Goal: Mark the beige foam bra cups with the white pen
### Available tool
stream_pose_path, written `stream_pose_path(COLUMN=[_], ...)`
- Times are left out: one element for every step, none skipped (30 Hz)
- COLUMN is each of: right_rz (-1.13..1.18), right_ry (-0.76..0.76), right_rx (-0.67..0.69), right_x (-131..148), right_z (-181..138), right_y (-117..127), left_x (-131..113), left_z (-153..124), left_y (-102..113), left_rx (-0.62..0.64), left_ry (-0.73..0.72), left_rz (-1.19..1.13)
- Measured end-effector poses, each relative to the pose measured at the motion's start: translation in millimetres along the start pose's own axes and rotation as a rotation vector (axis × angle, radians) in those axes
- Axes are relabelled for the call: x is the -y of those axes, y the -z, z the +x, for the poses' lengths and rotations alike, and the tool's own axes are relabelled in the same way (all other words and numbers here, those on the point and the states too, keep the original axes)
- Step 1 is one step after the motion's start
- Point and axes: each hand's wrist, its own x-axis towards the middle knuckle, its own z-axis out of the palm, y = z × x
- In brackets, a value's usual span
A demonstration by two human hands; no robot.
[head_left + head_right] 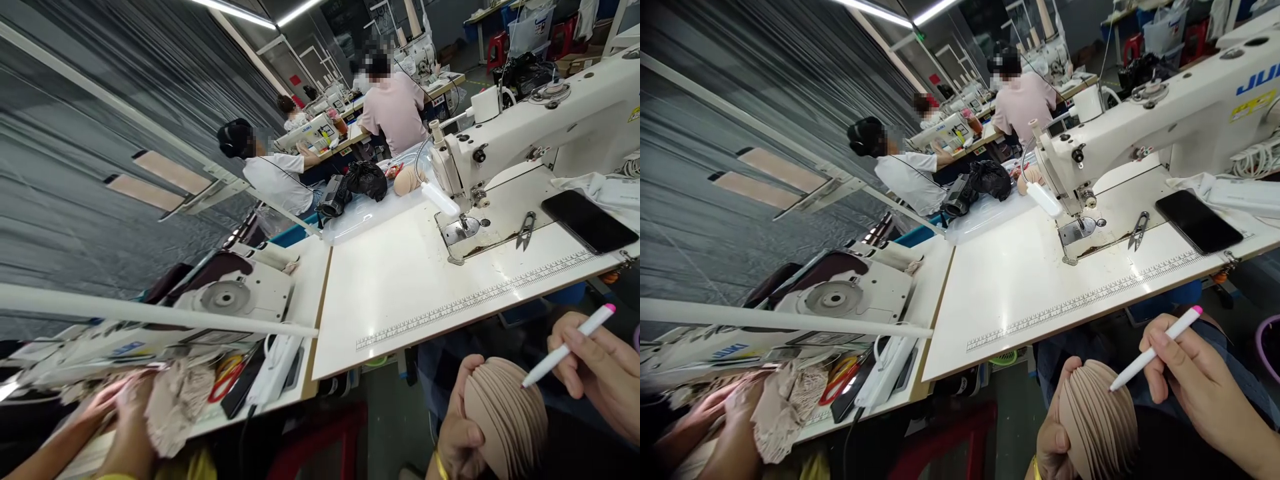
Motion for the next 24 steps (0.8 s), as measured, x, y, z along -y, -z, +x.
stream_pose_path(right_rz=[0.008,0.006,-0.003,-0.014,-0.028,-0.038,-0.046,-0.048,-0.045,-0.037,-0.028,-0.018,-0.011,-0.010,-0.018,-0.033,-0.049,-0.062,-0.067,-0.063,-0.054,-0.047,-0.048,-0.059], right_ry=[0.012,0.022,0.027,0.027,0.023,0.016,0.008,0.001,-0.003,-0.005,-0.003,0.003,0.007,0.011,0.013,0.013,0.011,0.004,-0.001,0.002,0.008,0.018,0.029,0.039], right_rx=[-0.011,-0.026,-0.038,-0.047,-0.046,-0.040,-0.024,-0.010,0.000,0.008,0.009,0.001,-0.009,-0.018,-0.020,-0.016,-0.005,0.007,0.012,0.012,0.005,-0.004,-0.013,-0.019], right_x=[0,1,1,1,1,0,0,-1,-1,-1,-1,0,0,0,1,1,1,1,1,1,1,0,0,-1], right_z=[1,1,1,1,0,-1,-2,-4,-5,-5,-5,-5,-4,-4,-3,-3,-4,-4,-5,-6,-6,-7,-6,-6], right_y=[0,0,0,0,0,0,0,1,1,1,2,3,3,4,4,3,3,2,2,1,1,2,2,3], left_x=[-1,-3,-4,-6,-7,-8,-9,-10,-11,-12,-12,-11,-11,-10,-9,-8,-7,-7,-7,-7,-7,-8,-9,-9], left_z=[0,1,1,1,1,1,1,1,1,0,0,0,0,-1,-1,-1,-1,0,0,0,0,0,0,0], left_y=[-3,-6,-9,-11,-14,-16,-18,-19,-19,-19,-18,-17,-16,-15,-15,-14,-14,-14,-14,-14,-14,-14,-14,-14], left_rx=[0.023,0.047,0.070,0.087,0.096,0.097,0.090,0.079,0.069,0.059,0.049,0.040,0.033,0.027,0.022,0.016,0.008,0.003,0.001,0.005,0.014,0.029,0.045,0.055], left_ry=[-0.005,-0.011,-0.016,-0.019,-0.019,-0.017,-0.011,-0.001,0.008,0.014,0.015,0.016,0.014,0.010,0.008,0.009,0.008,0.008,0.008,0.011,0.012,0.011,0.012,0.012], left_rz=[-0.044,-0.089,-0.121,-0.138,-0.146,-0.148,-0.147,-0.145,-0.144,-0.142,-0.139,-0.137,-0.136,-0.134,-0.132,-0.129,-0.126,-0.121,-0.117,-0.112,-0.109,-0.106,-0.103,-0.097])
